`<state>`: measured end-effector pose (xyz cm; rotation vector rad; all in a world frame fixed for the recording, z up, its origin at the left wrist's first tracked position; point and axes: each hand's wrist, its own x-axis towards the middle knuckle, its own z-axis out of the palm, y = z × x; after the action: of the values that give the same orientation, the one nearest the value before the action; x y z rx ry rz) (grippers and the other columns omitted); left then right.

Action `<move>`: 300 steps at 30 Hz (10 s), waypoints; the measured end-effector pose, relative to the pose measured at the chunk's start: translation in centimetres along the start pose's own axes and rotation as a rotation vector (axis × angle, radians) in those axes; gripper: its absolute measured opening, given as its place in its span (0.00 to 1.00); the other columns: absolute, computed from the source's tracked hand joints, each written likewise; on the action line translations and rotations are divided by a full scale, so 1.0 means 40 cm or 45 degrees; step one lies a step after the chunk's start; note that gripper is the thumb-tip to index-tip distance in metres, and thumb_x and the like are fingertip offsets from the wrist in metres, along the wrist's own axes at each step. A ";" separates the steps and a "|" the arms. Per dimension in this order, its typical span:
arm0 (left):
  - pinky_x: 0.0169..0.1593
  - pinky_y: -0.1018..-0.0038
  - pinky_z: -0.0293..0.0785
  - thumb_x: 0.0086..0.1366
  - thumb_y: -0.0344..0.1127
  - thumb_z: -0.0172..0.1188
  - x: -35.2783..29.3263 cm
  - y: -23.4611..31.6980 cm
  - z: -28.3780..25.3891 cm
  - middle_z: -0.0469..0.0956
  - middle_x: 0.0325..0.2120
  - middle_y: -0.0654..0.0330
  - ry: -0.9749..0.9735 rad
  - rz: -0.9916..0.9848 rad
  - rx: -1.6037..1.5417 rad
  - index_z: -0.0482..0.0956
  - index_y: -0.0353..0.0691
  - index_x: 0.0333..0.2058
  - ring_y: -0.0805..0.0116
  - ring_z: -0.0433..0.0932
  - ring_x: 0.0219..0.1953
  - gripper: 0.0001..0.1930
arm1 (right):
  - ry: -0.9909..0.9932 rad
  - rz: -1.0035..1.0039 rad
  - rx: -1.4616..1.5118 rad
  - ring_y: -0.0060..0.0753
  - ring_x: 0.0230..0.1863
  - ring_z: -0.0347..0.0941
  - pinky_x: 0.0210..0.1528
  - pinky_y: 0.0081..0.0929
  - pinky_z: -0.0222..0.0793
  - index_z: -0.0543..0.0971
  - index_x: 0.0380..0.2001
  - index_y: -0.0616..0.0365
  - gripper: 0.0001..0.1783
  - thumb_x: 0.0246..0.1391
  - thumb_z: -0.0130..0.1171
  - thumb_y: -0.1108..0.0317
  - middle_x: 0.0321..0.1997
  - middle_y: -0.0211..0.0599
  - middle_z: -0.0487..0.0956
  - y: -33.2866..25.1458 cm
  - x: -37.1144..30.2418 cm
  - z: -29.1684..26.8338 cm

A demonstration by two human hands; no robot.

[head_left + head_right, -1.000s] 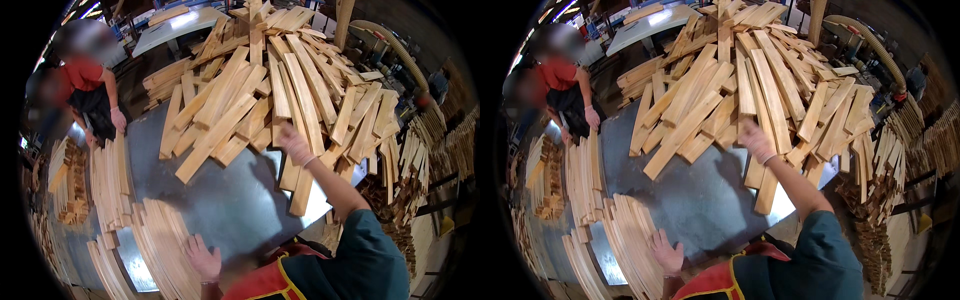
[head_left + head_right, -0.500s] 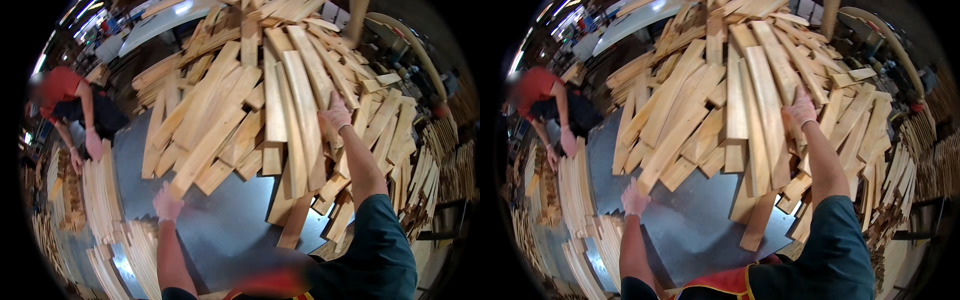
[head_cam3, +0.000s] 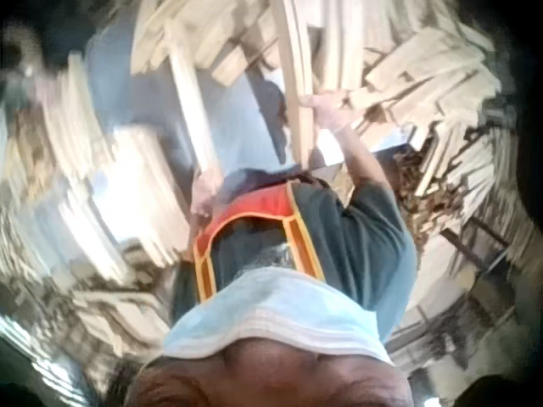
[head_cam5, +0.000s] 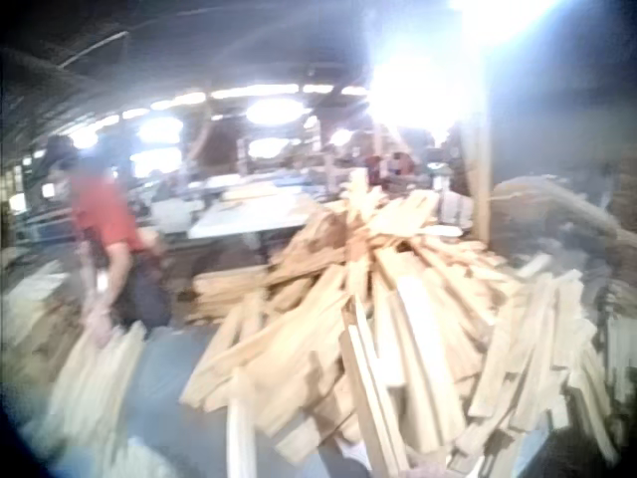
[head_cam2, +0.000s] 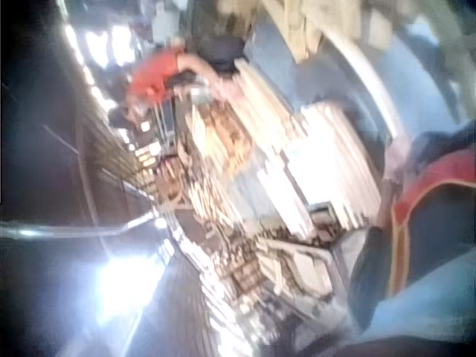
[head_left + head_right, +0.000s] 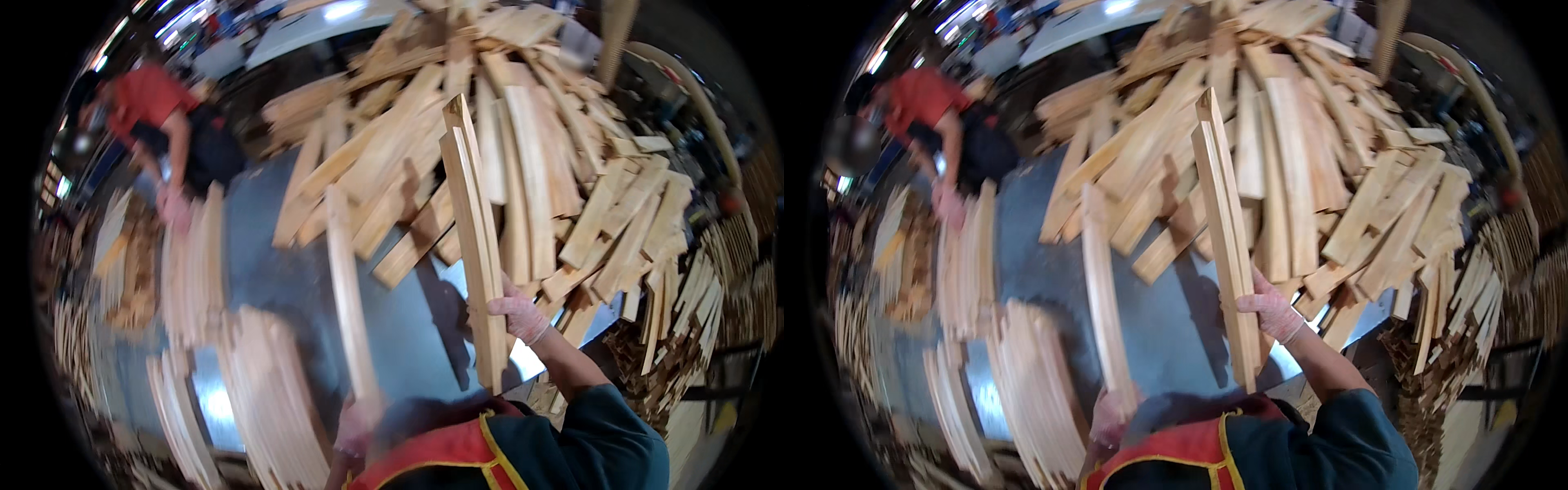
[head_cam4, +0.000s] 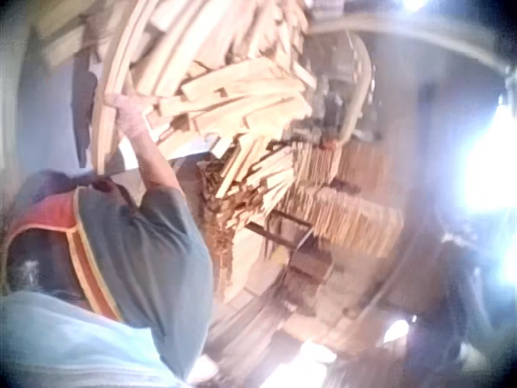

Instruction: The person sorts wooden planks on a metal table, picking up pieces from a large pile and arranging them into neat stacks. They handle the planks one by one or in small groups, aligning them and placing them into organized piles on the table.

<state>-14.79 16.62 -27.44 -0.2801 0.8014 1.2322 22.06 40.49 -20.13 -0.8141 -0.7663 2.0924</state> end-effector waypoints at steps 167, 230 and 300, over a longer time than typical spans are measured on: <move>0.76 0.50 0.52 0.58 0.50 0.66 -0.231 -0.202 -0.017 0.65 0.69 0.46 1.385 0.861 2.815 0.67 0.36 0.68 0.43 0.58 0.74 0.42 | -0.026 -0.617 -1.254 0.46 0.58 0.78 0.60 0.38 0.73 0.75 0.59 0.57 0.31 0.56 0.67 0.54 0.55 0.51 0.81 0.044 0.196 0.049; 0.62 0.49 0.70 0.47 0.42 0.78 0.144 -0.491 0.556 0.74 0.56 0.40 -0.265 1.254 2.991 0.74 0.32 0.59 0.37 0.72 0.59 0.41 | 1.860 -0.553 -1.698 0.56 0.62 0.74 0.66 0.43 0.68 0.76 0.57 0.61 0.33 0.52 0.65 0.52 0.59 0.58 0.78 -0.596 -0.417 -0.738; 0.64 0.63 0.70 0.61 0.42 0.68 -0.382 0.033 -0.152 0.74 0.58 0.41 1.282 0.817 1.802 0.67 0.29 0.66 0.51 0.73 0.61 0.38 | -0.997 0.046 -1.248 0.39 0.40 0.79 0.42 0.37 0.76 0.78 0.52 0.59 0.24 0.53 0.62 0.61 0.40 0.43 0.82 0.598 -0.061 0.374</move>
<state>-20.00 2.32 -21.10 0.6377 2.5508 0.7303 2.07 21.88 -27.58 -0.4154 -2.3038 1.9901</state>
